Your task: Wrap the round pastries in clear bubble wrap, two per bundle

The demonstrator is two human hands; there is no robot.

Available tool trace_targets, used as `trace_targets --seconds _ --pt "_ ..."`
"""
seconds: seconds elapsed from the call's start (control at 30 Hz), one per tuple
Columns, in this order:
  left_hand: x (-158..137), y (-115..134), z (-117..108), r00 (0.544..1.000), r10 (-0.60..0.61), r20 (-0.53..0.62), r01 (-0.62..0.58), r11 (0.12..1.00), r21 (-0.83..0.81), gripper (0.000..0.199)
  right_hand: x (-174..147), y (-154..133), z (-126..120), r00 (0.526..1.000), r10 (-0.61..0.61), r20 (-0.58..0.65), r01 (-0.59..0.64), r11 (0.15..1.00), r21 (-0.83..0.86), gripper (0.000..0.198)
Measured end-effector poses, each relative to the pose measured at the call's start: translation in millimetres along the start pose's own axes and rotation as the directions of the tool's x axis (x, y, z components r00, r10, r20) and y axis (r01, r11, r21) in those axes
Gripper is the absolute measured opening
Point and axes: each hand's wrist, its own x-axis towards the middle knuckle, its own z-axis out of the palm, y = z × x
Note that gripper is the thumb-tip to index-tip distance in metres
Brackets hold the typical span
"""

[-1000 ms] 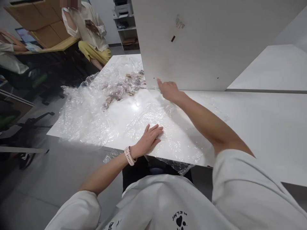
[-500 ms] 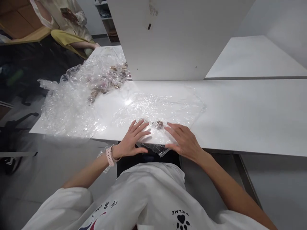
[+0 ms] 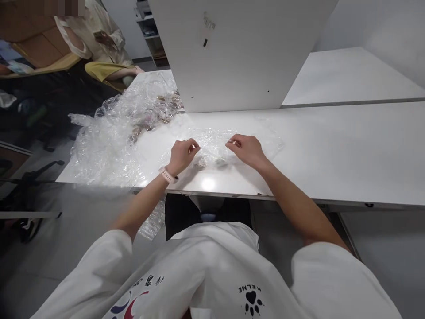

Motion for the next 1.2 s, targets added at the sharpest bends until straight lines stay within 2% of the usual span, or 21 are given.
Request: trace_targets --seconds 0.07,0.1,0.17,0.23,0.27,0.33,0.4,0.43,0.47,0.6,0.67,0.73,0.8,0.87,0.93,1.0,1.03,1.07,1.13,1.17,1.2 --pt "16 -3 6 0.998 -0.046 0.044 0.041 0.992 0.123 0.008 23 7 13 0.998 0.053 0.018 -0.050 0.992 -0.117 0.024" --pt "18 -4 8 0.998 -0.051 0.043 0.044 0.986 0.162 0.009 28 10 19 0.999 0.042 -0.005 -0.042 0.985 -0.166 0.025" --pt "10 -4 7 1.000 -0.009 -0.016 0.012 0.985 0.174 0.015 26 13 25 0.993 -0.059 -0.102 0.036 0.976 -0.215 0.029" --pt "-10 -4 1 0.993 0.093 -0.067 -0.087 0.992 0.096 0.018 11 14 23 0.965 -0.216 -0.147 0.186 0.963 -0.193 0.032" --pt "-21 -4 -1 0.986 0.154 -0.059 -0.153 0.988 0.032 0.018 2 15 20 0.947 -0.302 -0.113 0.283 0.946 -0.158 0.034" --pt "-40 -8 -3 0.960 0.278 0.023 -0.275 0.957 -0.098 0.023 -15 18 17 0.888 -0.457 0.055 0.460 0.886 -0.060 0.040" --pt "-51 -14 1 0.931 0.347 0.116 -0.325 0.930 -0.171 0.041 -26 23 18 0.829 -0.525 0.194 0.532 0.847 0.017 0.049" --pt "-52 -18 5 0.930 0.342 0.139 -0.315 0.931 -0.182 0.043 -29 26 21 0.827 -0.519 0.214 0.525 0.851 0.036 0.048" --pt "-51 -21 8 0.939 0.313 0.142 -0.286 0.941 -0.184 0.039 -30 29 24 0.845 -0.496 0.200 0.497 0.866 0.045 0.044" --pt "-43 -24 9 0.985 0.136 0.110 -0.107 0.966 -0.236 0.022 -25 30 31 0.938 -0.338 0.082 0.336 0.941 0.038 0.034" --pt "-41 -21 1 0.984 0.063 0.166 -0.005 0.945 -0.327 0.024 -25 24 26 0.957 -0.256 0.140 0.251 0.967 0.052 0.036" --pt "-41 -19 -9 0.964 -0.024 0.263 0.140 0.891 -0.431 0.030 -29 18 18 0.941 -0.212 0.262 0.195 0.977 0.092 0.034" --pt "-39 -21 -16 0.924 -0.119 0.363 0.294 0.827 -0.479 0.034 -33 12 12 0.917 -0.218 0.333 0.188 0.975 0.118 0.043" --pt "-32 -26 -20 0.879 -0.198 0.433 0.402 0.797 -0.451 0.037 -32 9 10 0.921 -0.187 0.341 0.149 0.980 0.133 0.046" --pt "-22 -28 -23 0.852 -0.234 0.468 0.422 0.836 -0.350 0.039 -23 8 11 0.917 -0.092 0.387 0.017 0.981 0.191 0.043" --pt "-14 -25 -25 0.873 -0.241 0.424 0.337 0.926 -0.168 0.041 -10 6 13 0.876 0.007 0.483 -0.137 0.962 0.235 0.042" --pt "-13 -21 -26 0.904 -0.228 0.361 0.263 0.964 -0.050 0.040 -3 5 13 0.859 0.044 0.511 -0.181 0.959 0.220 0.042" --pt "-13 -16 -26 0.941 -0.190 0.280 0.178 0.982 0.069 0.038 2 3 14 0.863 0.080 0.500 -0.188 0.967 0.171 0.040" --pt "-21 -5 -24 0.987 -0.035 0.155 -0.005 0.970 0.245 0.026 6 -2 15 0.930 0.101 0.354 -0.107 0.994 -0.004 0.033" --pt "-27 1 -21 0.987 0.065 0.146 -0.105 0.953 0.283 0.021 4 -5 16 0.966 0.049 0.254 -0.025 0.995 -0.098 0.028" --pt "-35 4 -17 0.973 0.157 0.168 -0.202 0.933 0.297 0.022 0 -7 18 0.982 -0.045 0.181 0.077 0.982 -0.173 0.024"
